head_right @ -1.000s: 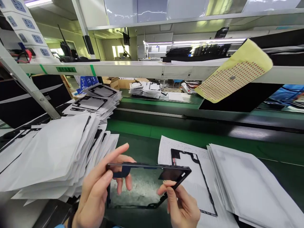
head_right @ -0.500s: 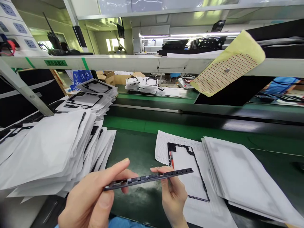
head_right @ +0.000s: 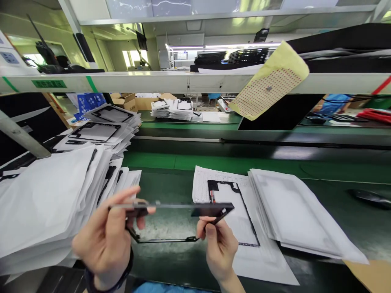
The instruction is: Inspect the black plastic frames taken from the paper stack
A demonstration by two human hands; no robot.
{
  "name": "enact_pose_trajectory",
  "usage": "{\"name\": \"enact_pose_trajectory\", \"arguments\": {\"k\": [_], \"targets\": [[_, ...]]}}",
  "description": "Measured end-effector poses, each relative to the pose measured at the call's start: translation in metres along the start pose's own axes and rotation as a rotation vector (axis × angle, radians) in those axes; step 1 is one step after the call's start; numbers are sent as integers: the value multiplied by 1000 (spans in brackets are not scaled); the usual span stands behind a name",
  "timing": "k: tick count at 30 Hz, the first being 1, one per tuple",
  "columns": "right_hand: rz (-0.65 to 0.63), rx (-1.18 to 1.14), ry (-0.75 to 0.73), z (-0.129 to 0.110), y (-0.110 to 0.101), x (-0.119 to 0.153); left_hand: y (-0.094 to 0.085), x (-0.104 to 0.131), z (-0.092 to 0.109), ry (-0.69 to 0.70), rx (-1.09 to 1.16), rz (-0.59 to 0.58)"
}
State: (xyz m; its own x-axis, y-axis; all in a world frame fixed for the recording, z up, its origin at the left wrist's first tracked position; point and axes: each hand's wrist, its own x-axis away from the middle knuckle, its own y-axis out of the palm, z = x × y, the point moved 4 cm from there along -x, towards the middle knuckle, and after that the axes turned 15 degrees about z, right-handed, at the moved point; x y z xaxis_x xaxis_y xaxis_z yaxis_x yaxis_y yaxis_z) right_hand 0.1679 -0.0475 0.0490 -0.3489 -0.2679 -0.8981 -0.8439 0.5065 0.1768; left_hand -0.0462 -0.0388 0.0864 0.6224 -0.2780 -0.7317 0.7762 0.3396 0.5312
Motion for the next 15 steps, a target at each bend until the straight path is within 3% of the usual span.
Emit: {"name": "enact_pose_trajectory", "arguments": {"k": [2, 4, 7, 10, 15], "targets": [[-9, 78, -86, -5, -3, -9, 6, -5, -11, 39, -83, 16], [-73, 192, -271, -17, -2, -18, 13, -8, -8, 246, -213, -13], [-260, 286, -523, -39, 9, -27, 23, -8, 5, 450, -205, -208], [-374, 324, -590, -55, 18, -28, 19, -7, 14, 382, -70, -330], [-436, 355, -620, -68, 20, -24, 7, -2, 25, 352, -53, -260]]}}
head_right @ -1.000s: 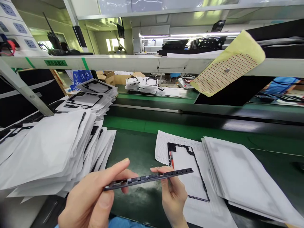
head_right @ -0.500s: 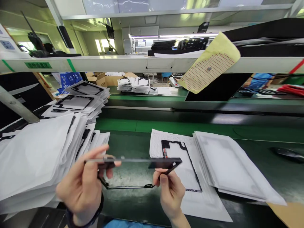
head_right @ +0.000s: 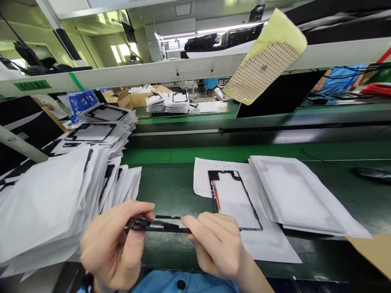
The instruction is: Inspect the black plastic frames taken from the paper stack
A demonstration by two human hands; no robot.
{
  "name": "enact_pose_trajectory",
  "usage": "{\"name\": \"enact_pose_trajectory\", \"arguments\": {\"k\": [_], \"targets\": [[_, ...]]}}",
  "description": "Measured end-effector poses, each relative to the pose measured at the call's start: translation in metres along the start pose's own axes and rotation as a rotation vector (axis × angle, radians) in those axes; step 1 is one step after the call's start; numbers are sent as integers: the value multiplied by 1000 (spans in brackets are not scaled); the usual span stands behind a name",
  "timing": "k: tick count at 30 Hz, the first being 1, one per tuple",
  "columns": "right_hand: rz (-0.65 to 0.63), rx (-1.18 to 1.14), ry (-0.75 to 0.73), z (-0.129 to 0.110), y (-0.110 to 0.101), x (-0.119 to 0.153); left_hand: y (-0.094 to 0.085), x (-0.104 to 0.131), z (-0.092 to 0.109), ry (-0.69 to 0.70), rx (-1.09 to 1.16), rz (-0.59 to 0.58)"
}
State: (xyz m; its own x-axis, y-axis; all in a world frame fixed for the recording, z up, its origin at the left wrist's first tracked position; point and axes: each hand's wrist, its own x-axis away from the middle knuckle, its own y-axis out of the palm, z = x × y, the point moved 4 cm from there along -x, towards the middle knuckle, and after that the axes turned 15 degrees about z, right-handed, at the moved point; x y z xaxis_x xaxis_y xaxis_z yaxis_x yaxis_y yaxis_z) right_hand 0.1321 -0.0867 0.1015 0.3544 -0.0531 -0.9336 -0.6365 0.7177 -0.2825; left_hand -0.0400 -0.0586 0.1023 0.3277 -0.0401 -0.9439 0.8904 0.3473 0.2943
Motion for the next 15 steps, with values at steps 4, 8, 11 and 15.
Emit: {"name": "enact_pose_trajectory", "arguments": {"k": [4, 8, 11, 15], "targets": [[7, 19, -16, -3, -3, -1, -5, 3, 7, -12, -65, 87], [15, 24, -40, -6, -5, -1, -4, 6, 14, -2, -124, 114], [18, 38, -54, -8, -6, -2, -3, 5, 15, -15, -140, 171], [-20, 50, -87, -3, -4, -5, -3, 0, 6, -16, 8, 114]]}}
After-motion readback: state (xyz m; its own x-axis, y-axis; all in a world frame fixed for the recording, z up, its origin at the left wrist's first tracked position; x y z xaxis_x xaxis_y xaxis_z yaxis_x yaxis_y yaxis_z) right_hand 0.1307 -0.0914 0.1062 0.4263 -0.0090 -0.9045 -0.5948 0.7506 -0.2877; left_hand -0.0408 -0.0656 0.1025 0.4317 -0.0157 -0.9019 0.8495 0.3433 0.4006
